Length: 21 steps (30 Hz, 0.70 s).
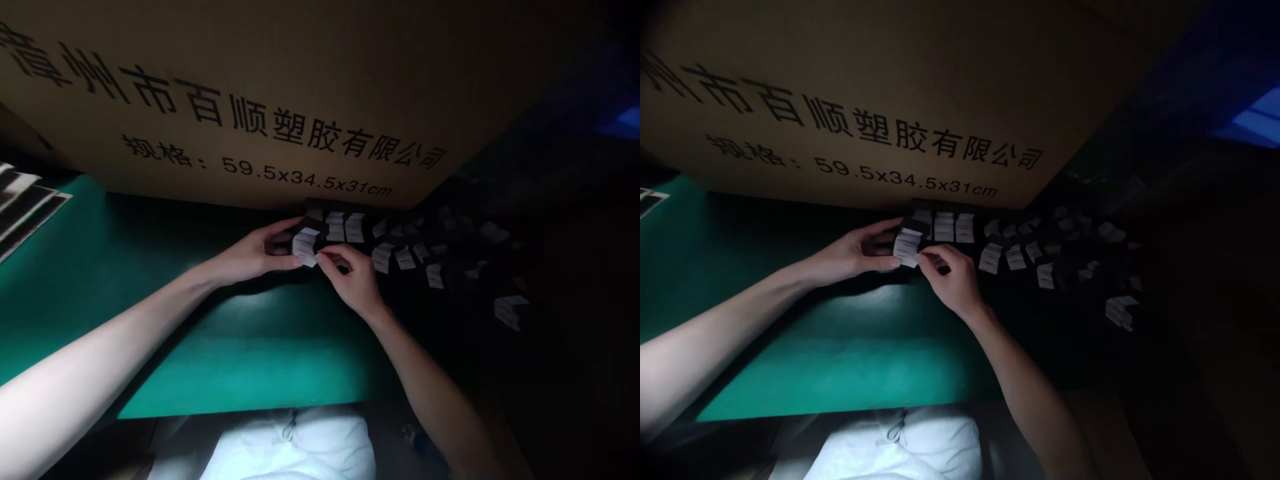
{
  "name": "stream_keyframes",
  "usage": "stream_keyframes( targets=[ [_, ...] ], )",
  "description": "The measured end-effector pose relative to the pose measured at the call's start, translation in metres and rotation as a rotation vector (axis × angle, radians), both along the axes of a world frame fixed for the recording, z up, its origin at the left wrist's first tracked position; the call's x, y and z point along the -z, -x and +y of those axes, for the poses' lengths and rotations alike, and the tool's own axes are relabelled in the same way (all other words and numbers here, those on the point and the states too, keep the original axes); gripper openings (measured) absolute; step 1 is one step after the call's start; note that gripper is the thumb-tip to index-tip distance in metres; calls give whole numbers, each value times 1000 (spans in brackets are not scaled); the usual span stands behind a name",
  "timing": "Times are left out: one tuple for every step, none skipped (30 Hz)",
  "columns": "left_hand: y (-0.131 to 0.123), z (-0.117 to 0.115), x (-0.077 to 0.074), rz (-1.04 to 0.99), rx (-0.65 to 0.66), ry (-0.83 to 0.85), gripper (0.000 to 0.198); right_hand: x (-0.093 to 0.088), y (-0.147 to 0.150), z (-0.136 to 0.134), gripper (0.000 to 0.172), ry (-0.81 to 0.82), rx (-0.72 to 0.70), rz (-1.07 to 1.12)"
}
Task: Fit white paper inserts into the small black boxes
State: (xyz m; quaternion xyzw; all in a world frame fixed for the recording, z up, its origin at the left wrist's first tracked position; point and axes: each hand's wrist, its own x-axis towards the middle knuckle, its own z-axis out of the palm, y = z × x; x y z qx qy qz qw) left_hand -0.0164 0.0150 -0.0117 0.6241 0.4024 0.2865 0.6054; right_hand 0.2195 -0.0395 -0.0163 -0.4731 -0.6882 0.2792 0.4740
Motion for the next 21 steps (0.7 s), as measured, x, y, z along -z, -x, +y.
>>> stream_keyframes(
  targets=[
    [-1,0,0,-7,-9,0,102,1,1,0,16,46,-3,34],
    [-1,0,0,-15,-10,-3,101,2,1,1,16,87,-10,57],
    [-2,-1,-1,-21,-3,-8,100,3,2,1,17,118,-17,72],
    [-2,-1,-2,-27,6,-15,99,4,2,1,18,142,-23,80],
    [-2,-1,-2,-31,18,-22,98,5,3,1,20,158,-27,87],
    [-3,-1,-3,-31,30,-26,97,5,3,1,20,168,-30,95],
    [-2,-2,-3,-28,35,-27,97,5,3,1,21,176,-33,107],
    [-2,-2,-3,-23,33,-26,97,5,3,1,21,182,-36,119],
    [-2,-1,-3,-17,25,-25,97,5,3,1,22,187,-38,132],
    [-1,-1,-2,-10,14,-23,97,4,3,1,22,192,-42,142],
    [-1,-1,-2,-2,4,-21,98,4,3,1,22,195,-46,151],
    [-1,-1,-1,3,-2,-21,98,4,3,1,22,197,-48,157],
    [-1,-1,-1,5,-1,-21,99,4,3,1,22,201,-49,159],
    [-1,-1,-1,5,7,-19,100,4,3,1,22,207,-50,158],
    [-1,-1,-1,2,17,-19,101,4,3,2,22,212,-51,157],
    [-2,-1,-1,-3,28,-20,102,4,3,2,22,217,-52,155],
    [-2,-1,-1,-9,35,-24,102,5,3,2,22,220,-52,155],
    [-2,-1,-1,-14,40,-29,103,5,4,1,22,220,-53,157],
    [-2,-1,-1,-17,44,-34,103,5,4,1,21,216,-53,161],
    [-2,-1,0,-17,47,-34,103,5,4,1,20,211,-51,167],
    [-2,-1,0,-16,49,-32,103,6,5,1,19,208,-50,172]
  ],
)
